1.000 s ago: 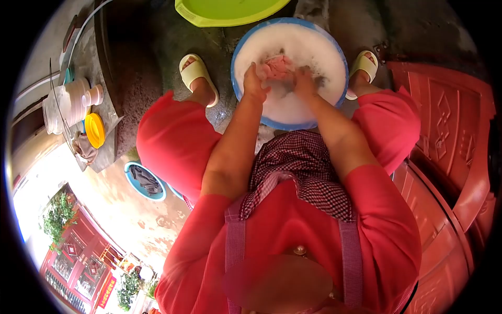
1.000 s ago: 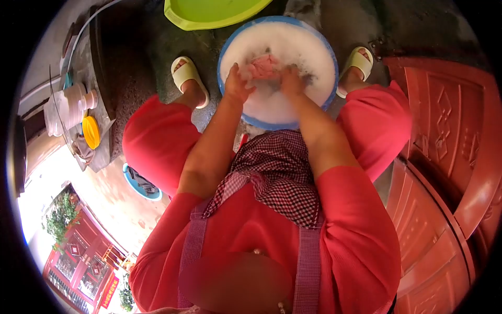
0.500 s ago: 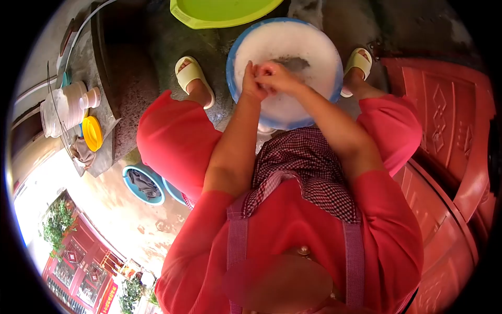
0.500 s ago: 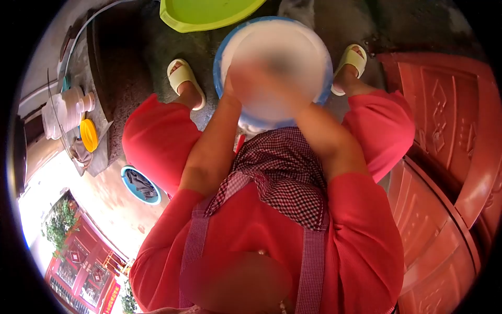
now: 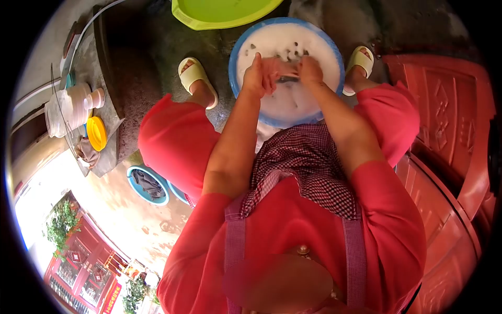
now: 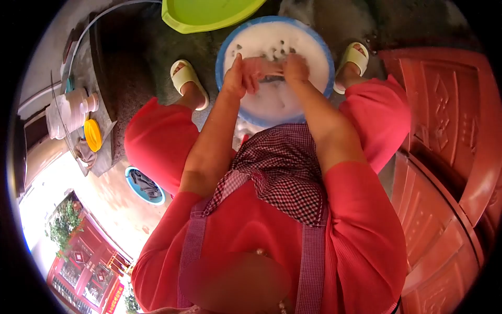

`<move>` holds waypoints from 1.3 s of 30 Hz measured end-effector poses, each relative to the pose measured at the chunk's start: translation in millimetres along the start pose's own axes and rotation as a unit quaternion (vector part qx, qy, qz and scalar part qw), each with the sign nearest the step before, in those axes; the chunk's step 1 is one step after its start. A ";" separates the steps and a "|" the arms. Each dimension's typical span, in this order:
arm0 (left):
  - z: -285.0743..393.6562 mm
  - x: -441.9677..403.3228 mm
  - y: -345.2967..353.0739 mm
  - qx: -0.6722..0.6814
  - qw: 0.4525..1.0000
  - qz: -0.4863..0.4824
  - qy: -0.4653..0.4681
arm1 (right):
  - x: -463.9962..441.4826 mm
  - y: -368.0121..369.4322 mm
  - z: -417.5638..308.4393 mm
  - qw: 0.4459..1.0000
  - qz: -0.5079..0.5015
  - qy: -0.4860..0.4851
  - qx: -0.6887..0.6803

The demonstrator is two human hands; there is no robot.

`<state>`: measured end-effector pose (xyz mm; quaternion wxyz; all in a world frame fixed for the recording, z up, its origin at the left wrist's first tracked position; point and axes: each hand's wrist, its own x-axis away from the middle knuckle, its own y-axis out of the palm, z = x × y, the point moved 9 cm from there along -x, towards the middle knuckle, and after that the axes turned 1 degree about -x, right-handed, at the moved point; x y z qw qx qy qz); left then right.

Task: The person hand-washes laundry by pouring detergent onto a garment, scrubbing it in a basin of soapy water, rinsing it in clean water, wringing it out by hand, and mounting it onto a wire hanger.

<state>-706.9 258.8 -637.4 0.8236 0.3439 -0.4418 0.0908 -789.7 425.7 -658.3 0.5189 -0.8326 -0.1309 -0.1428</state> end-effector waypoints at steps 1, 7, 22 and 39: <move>12.2 -1.4 -12.6 -0.032 0.995 0.072 0.061 | 5.1 -8.8 -11.5 0.998 0.046 -0.039 -0.012; 17.6 32.6 -15.3 -0.035 0.977 0.201 0.061 | 74.9 51.9 -69.5 0.882 -0.149 -0.359 0.268; -62.1 -5.7 -40.5 0.024 0.977 0.188 -0.096 | 33.8 49.8 -47.2 0.941 0.065 -0.236 -0.234; -21.0 2.0 26.6 0.049 0.998 -0.039 0.022 | 32.5 -18.0 -69.0 0.988 -0.003 -0.146 -0.040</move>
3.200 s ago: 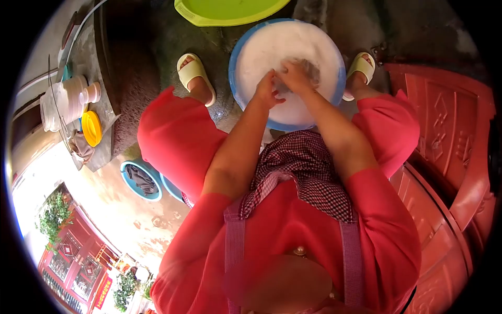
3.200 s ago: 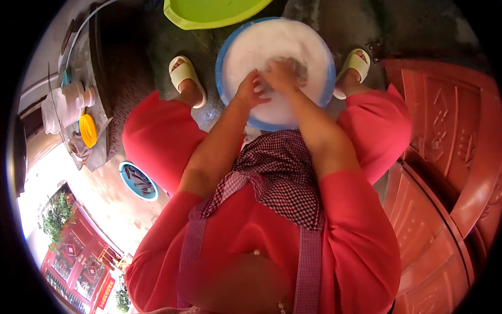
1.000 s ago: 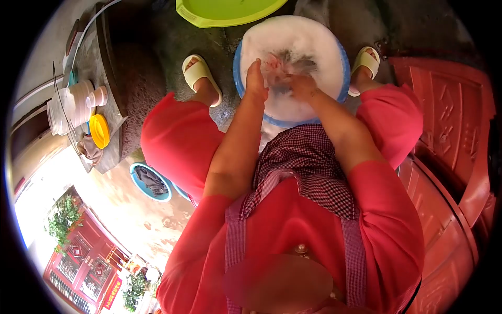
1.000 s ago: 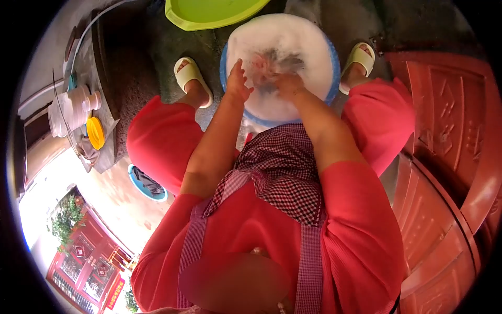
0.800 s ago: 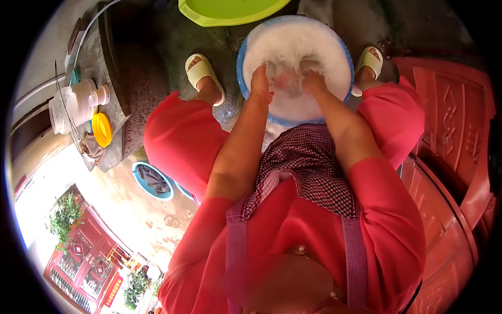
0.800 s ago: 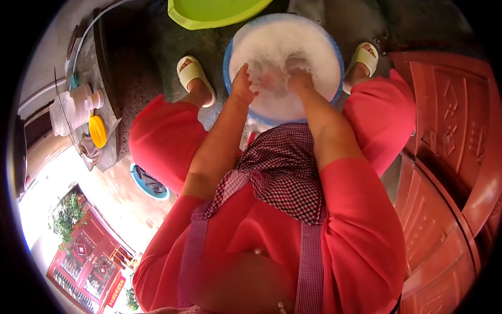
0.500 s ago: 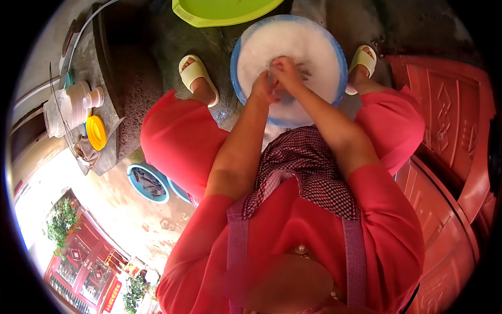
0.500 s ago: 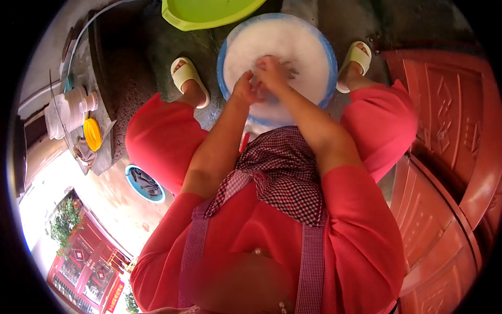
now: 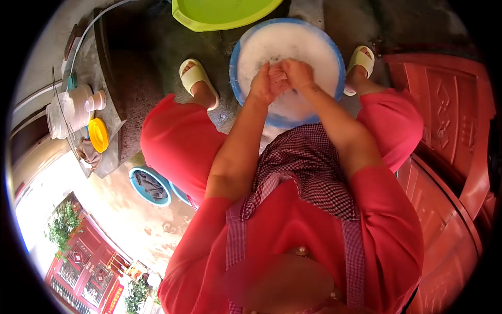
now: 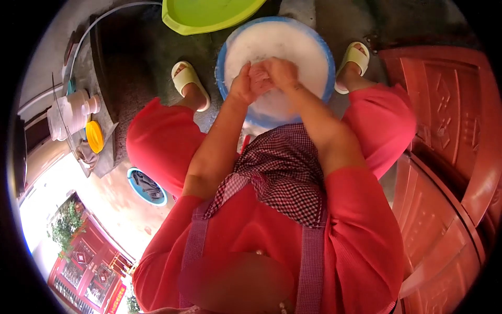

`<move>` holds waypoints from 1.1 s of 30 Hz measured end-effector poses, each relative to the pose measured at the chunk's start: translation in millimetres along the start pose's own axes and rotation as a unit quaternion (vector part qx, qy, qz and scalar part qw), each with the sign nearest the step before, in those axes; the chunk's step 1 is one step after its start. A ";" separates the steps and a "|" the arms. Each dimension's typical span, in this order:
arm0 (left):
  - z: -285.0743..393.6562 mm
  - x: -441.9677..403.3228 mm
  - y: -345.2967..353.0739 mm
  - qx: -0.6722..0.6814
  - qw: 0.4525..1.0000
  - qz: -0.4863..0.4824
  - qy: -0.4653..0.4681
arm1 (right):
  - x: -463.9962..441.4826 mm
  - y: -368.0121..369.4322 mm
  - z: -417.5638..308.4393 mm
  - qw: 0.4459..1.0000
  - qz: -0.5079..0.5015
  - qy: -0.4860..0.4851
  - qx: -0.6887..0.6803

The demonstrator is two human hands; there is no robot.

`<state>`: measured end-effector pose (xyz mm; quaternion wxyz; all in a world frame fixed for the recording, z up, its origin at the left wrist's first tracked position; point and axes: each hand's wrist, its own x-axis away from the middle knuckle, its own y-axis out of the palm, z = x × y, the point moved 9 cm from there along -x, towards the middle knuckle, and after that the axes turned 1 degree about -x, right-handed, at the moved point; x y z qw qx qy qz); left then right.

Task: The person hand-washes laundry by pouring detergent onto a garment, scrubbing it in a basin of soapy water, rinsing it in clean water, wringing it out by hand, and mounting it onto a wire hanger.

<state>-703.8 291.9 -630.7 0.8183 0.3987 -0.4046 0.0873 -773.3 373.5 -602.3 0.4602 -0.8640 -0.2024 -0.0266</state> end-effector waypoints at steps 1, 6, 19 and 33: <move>6.8 2.8 4.3 -0.045 0.999 0.001 0.019 | -2.4 -0.9 15.6 0.995 -0.046 0.035 0.076; 37.0 34.7 -9.4 -0.099 0.980 0.174 0.015 | 10.8 -0.2 8.1 0.973 0.084 0.048 0.209; 5.8 11.1 -67.3 -0.102 0.971 0.218 -0.001 | 34.2 112.4 58.0 0.922 -0.296 -0.052 0.245; -20.7 5.1 -26.2 -0.025 0.985 0.162 -0.051 | 16.4 -40.6 -8.5 0.916 0.060 0.110 -0.382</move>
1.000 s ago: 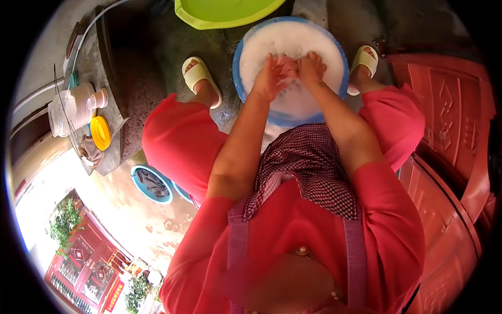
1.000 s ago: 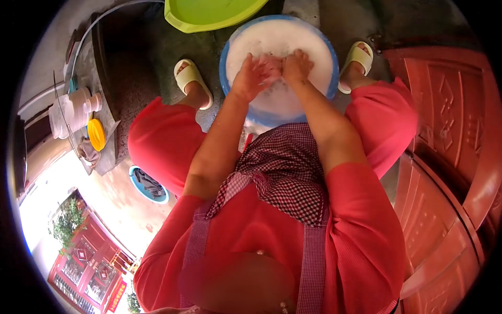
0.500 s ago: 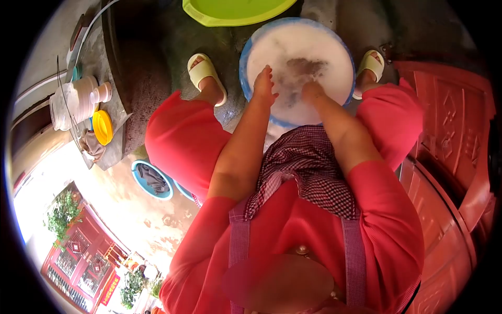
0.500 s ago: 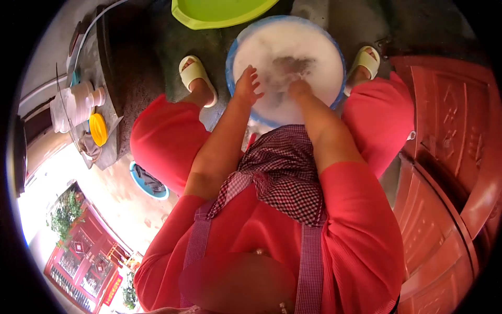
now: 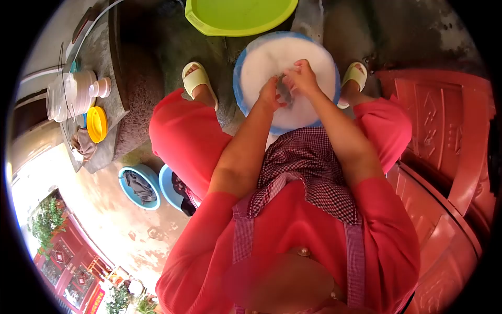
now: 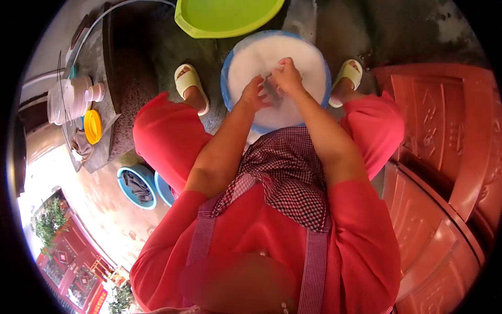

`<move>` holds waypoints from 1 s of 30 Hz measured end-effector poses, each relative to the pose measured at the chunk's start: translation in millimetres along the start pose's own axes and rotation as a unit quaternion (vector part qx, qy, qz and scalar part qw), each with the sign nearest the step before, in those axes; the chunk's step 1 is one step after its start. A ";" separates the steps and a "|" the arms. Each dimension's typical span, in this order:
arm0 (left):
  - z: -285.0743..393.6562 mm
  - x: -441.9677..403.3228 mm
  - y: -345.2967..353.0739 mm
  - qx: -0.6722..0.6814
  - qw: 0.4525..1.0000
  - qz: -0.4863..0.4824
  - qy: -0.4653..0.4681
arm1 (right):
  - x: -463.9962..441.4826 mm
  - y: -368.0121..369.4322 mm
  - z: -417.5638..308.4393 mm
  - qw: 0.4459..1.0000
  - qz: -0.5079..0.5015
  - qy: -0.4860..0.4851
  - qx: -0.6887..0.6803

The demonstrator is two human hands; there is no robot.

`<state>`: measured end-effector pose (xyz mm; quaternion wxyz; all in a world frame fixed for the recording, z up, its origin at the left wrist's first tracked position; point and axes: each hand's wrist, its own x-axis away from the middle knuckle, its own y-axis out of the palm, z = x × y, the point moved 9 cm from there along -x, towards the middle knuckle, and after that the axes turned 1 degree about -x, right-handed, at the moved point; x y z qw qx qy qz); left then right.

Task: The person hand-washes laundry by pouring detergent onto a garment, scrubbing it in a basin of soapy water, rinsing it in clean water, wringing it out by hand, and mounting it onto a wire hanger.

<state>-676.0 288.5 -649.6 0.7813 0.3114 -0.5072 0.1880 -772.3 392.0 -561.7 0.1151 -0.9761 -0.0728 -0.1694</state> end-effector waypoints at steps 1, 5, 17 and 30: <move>0.3 7.3 7.8 0.023 1.000 -0.003 -0.013 | 2.9 5.0 -11.0 0.999 -0.049 0.021 0.008; 29.2 49.0 64.9 0.164 0.970 -0.178 0.007 | 31.8 6.6 -86.1 0.984 -0.129 -0.116 -0.035; 120.3 163.6 133.1 0.047 0.940 -0.282 0.185 | 23.2 -1.4 -150.5 0.947 -0.124 -0.060 -0.291; 166.2 167.6 156.8 0.018 0.925 -0.338 0.172 | 59.1 -0.5 -249.8 0.762 0.006 -0.570 0.309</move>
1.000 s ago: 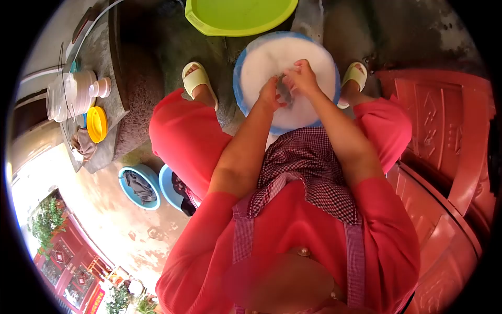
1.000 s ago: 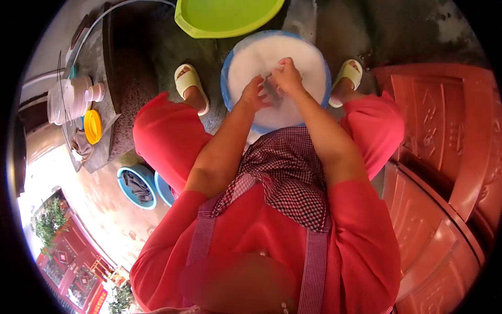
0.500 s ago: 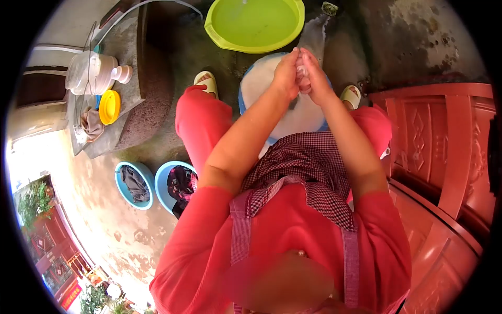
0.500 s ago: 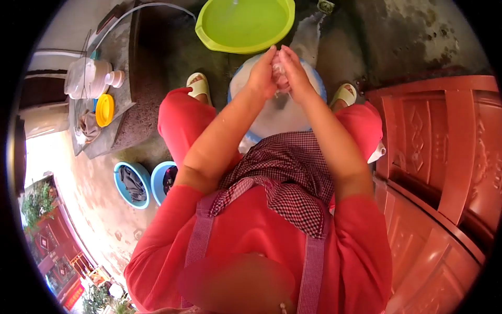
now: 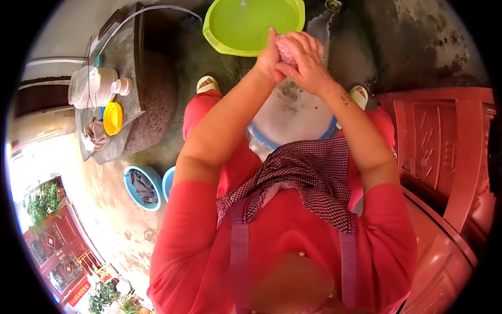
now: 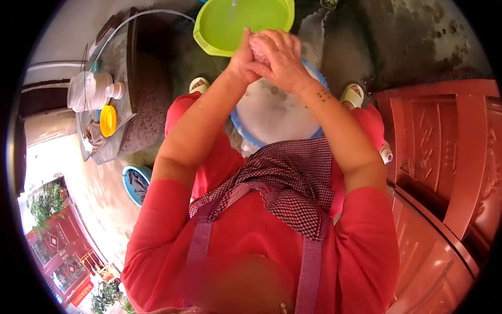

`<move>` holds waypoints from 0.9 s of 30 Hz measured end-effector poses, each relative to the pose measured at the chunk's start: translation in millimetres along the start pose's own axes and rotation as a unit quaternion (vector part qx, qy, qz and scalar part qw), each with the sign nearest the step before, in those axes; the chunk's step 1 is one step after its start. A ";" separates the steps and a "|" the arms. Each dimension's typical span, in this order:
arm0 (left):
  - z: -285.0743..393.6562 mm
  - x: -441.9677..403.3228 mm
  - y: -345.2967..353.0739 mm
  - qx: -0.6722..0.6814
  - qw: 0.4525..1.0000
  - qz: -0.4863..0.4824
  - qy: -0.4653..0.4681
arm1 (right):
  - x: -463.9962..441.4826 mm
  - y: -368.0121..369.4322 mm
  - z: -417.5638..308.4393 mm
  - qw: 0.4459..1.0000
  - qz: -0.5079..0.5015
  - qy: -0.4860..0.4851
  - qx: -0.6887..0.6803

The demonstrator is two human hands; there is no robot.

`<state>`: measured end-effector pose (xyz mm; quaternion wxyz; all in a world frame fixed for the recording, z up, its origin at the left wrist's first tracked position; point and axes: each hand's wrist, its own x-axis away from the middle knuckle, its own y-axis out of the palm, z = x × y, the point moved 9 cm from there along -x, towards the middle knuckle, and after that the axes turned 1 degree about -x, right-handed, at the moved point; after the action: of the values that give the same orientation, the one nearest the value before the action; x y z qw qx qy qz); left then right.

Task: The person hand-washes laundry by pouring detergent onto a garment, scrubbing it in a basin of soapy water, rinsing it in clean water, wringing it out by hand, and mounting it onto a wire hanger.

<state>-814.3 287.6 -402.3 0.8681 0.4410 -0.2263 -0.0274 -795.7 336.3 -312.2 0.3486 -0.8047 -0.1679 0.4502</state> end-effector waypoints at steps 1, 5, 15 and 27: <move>5.6 -1.7 2.6 0.012 1.000 0.004 0.012 | 2.6 -1.0 9.0 1.000 0.008 0.004 -0.003; -5.7 -11.9 -1.7 0.081 0.996 0.031 0.000 | 1.7 7.7 38.7 0.995 0.053 0.027 -0.086; -20.3 -8.5 -29.8 0.036 0.980 0.191 0.040 | 12.2 21.6 53.3 0.935 0.144 0.260 -0.196; -25.2 -3.7 -45.0 -0.004 0.963 0.268 0.034 | 25.9 50.3 74.4 0.894 0.091 0.339 -0.279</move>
<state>-800.3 280.1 -451.5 0.8528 0.3611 -0.3064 0.2200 -846.6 346.7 -390.0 0.1029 -0.9844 -0.0848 0.1146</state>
